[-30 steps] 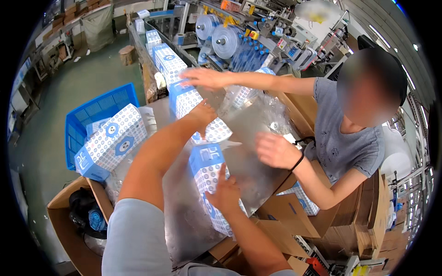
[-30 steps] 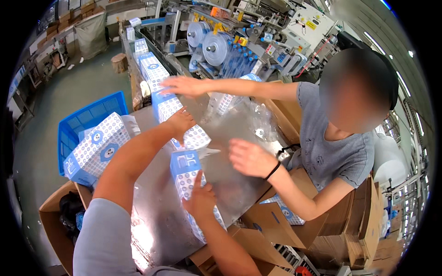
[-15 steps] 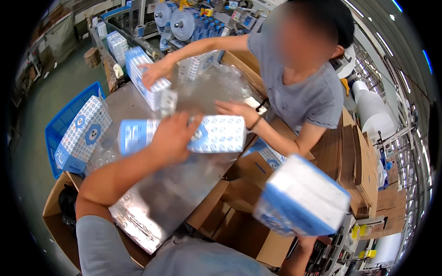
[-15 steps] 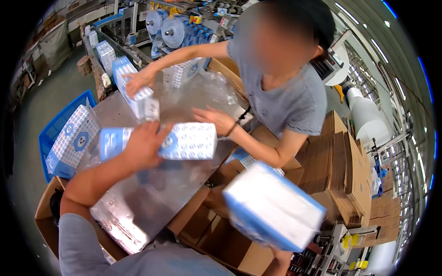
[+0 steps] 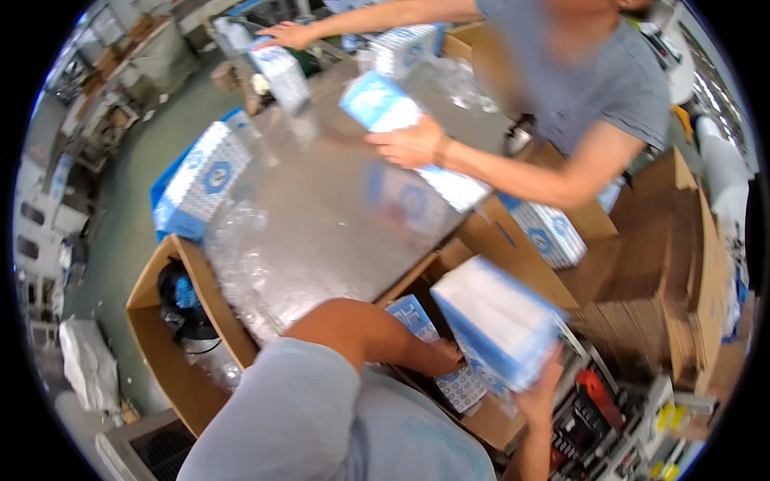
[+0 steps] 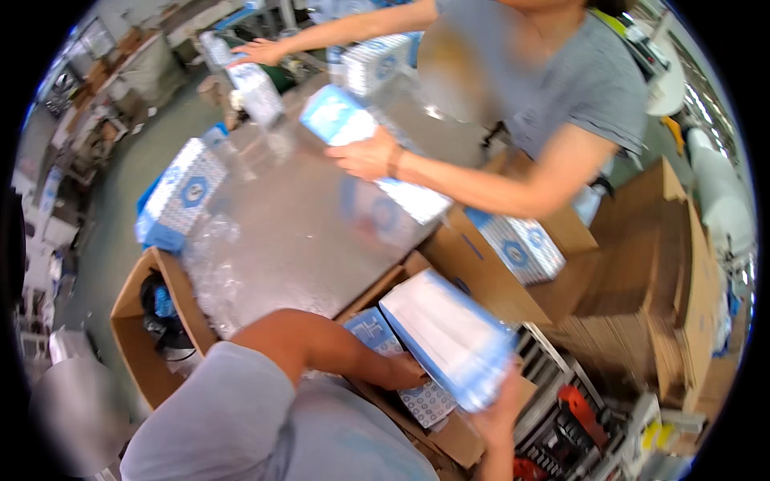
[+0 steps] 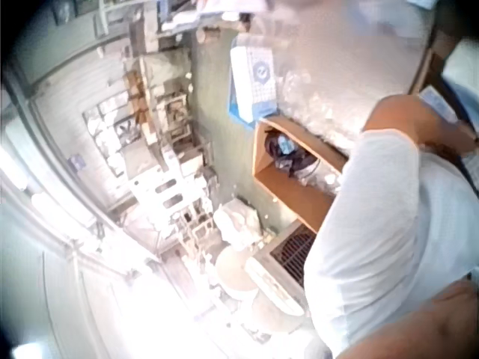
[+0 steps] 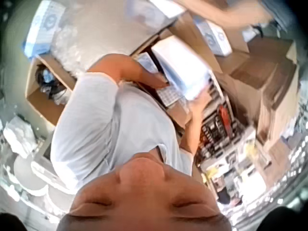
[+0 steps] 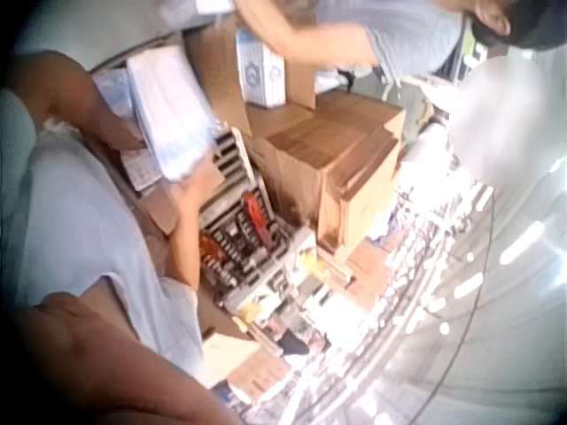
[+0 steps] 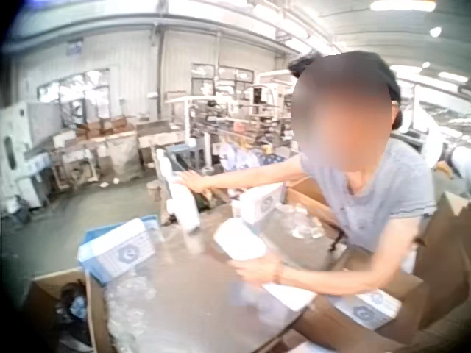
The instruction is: The person places bubble wrap and multiple small product boxes into a larger cardboard shipping box on a conveyor. The person then closes the flaps and moves the sealed box along the conveyor to a taping station.
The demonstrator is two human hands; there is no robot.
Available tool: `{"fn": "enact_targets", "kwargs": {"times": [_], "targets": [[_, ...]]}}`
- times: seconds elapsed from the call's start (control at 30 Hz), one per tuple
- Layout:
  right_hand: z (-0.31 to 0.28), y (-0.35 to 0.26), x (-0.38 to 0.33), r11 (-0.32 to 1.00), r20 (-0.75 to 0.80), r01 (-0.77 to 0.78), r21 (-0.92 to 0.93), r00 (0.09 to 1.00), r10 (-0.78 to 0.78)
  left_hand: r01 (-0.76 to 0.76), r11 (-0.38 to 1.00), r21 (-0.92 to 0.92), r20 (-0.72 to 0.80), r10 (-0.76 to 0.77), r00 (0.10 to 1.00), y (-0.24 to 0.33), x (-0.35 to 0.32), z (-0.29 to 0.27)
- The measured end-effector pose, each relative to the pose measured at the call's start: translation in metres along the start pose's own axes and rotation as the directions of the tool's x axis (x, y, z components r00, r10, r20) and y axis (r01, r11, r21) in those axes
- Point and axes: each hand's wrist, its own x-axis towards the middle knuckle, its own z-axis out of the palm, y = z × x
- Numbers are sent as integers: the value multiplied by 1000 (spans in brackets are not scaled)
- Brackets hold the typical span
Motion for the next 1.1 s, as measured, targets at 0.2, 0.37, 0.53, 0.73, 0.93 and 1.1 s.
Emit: {"fn": "enact_targets", "kwargs": {"times": [0.2, 0.37, 0.53, 0.73, 0.93, 1.1], "targets": [[239, 91, -20, 939, 591, 102, -327, 798, 119, 139, 974, -181, 737, 41, 675, -36, -34, 15], [309, 143, -22, 868, 703, 211, -449, 684, 197, 307, 575, -758, -390, -778, 493, -77, -219, -49], [270, 55, 91, 870, 990, 490, -60, -83, 115, 843, -76, -533, -323, -902, -285, -139, -408, -31], [319, -177, 174, 801, 560, 352, 484, 579, -593, 846, -223, -484, -258, -887, -382, -206, -467, -16], [478, -249, 206, 581, 290, 776, 247, 513, -808, 885, -13, -466, -329, -926, -187, -234, -480, 3], [499, -234, 212, 631, 395, 726, 272, 514, -762, 919, 46, -392, -385, -915, -119, -224, -477, 7]]}}
